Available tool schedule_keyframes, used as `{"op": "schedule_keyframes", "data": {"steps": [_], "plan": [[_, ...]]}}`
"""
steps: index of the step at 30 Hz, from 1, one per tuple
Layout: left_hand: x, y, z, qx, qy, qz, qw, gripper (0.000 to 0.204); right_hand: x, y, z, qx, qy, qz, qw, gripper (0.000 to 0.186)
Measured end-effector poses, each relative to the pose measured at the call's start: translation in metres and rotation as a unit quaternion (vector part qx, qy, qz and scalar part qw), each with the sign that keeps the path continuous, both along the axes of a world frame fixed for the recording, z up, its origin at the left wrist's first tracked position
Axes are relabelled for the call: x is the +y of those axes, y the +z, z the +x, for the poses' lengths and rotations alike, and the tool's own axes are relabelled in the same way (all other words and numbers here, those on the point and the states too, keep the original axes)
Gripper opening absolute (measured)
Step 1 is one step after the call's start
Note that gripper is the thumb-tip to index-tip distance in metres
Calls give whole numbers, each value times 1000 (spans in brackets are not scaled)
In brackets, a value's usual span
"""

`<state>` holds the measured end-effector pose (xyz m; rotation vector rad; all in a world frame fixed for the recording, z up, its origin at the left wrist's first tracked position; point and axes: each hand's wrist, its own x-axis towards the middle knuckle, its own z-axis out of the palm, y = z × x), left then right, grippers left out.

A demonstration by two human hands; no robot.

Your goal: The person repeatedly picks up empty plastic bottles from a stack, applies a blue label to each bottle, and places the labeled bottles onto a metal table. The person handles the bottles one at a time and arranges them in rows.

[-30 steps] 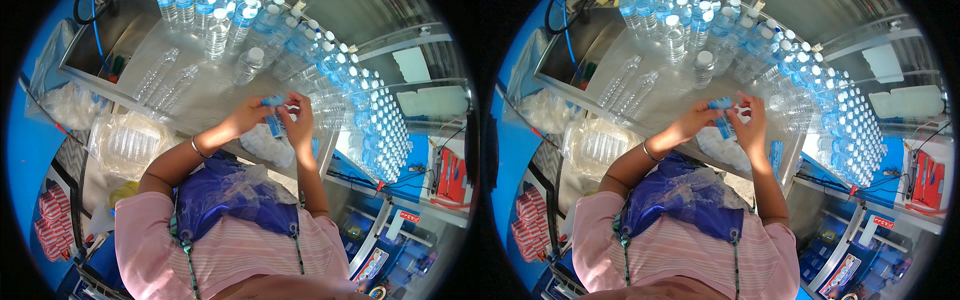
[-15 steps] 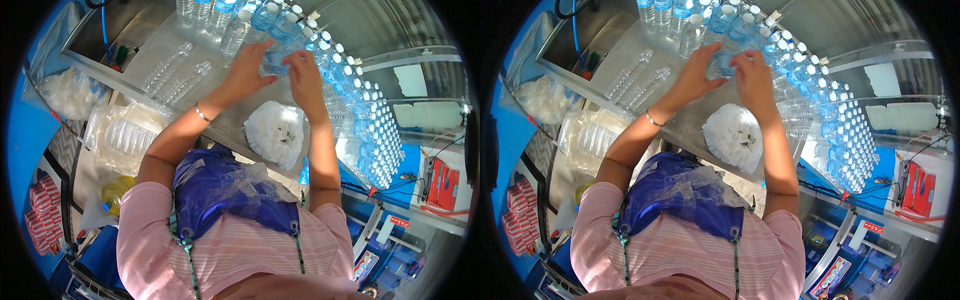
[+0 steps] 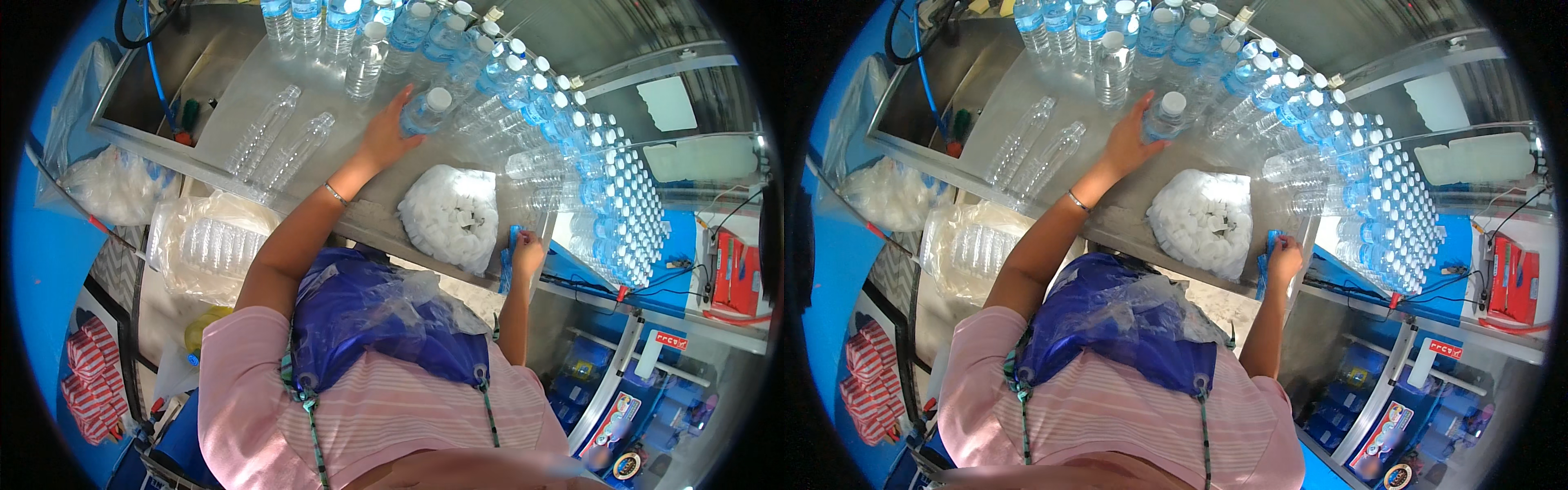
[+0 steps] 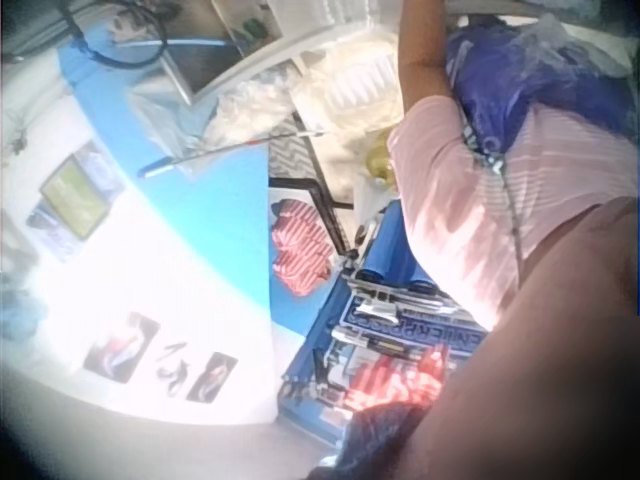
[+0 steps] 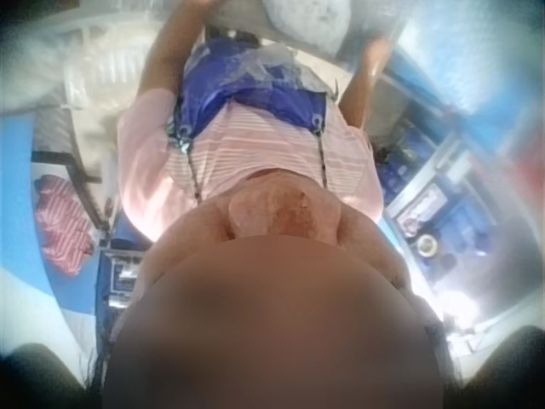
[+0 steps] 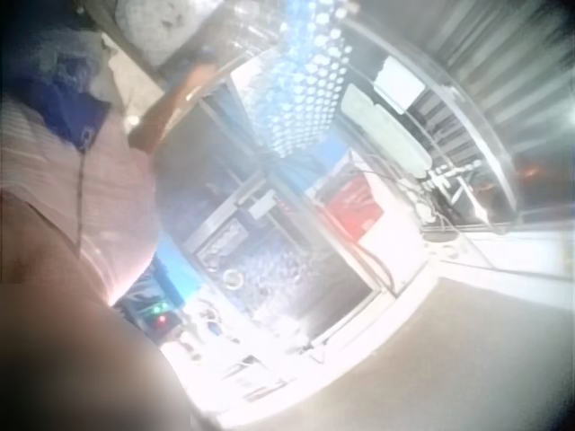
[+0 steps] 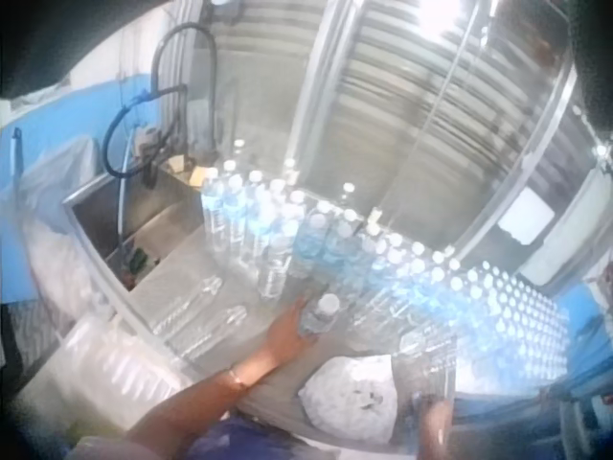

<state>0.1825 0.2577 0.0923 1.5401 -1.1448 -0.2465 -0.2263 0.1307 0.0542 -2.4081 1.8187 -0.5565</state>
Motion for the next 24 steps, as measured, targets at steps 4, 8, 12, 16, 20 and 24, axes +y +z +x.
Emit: {"op": "schedule_keyframes", "data": {"steps": [4, 8, 12, 16, 20, 24], "plan": [[7, 1, -3, -47, 48, 75, 995, 90, 6, -35, -9, -123, -19, -40, 991, 8], [28, 27, -7, -131, -26, 303, 944, 59, 2, -35, -4, -91, 6, -91, 992, 6], [46, 57, -29, -56, -134, 219, 965, 36, -2, -28, -2, -32, 32, -100, 994, 6], [49, 71, -45, 11, -208, 220, 953, 35, 0, -26, 2, -76, 27, -96, 992, 6], [52, 72, -54, 0, -238, 230, 944, 35, 5, -30, 2, -115, 24, -96, 988, 7], [52, 65, -60, 37, -246, 197, 948, 34, 7, -20, 10, -141, 1, -76, 987, 8]]}}
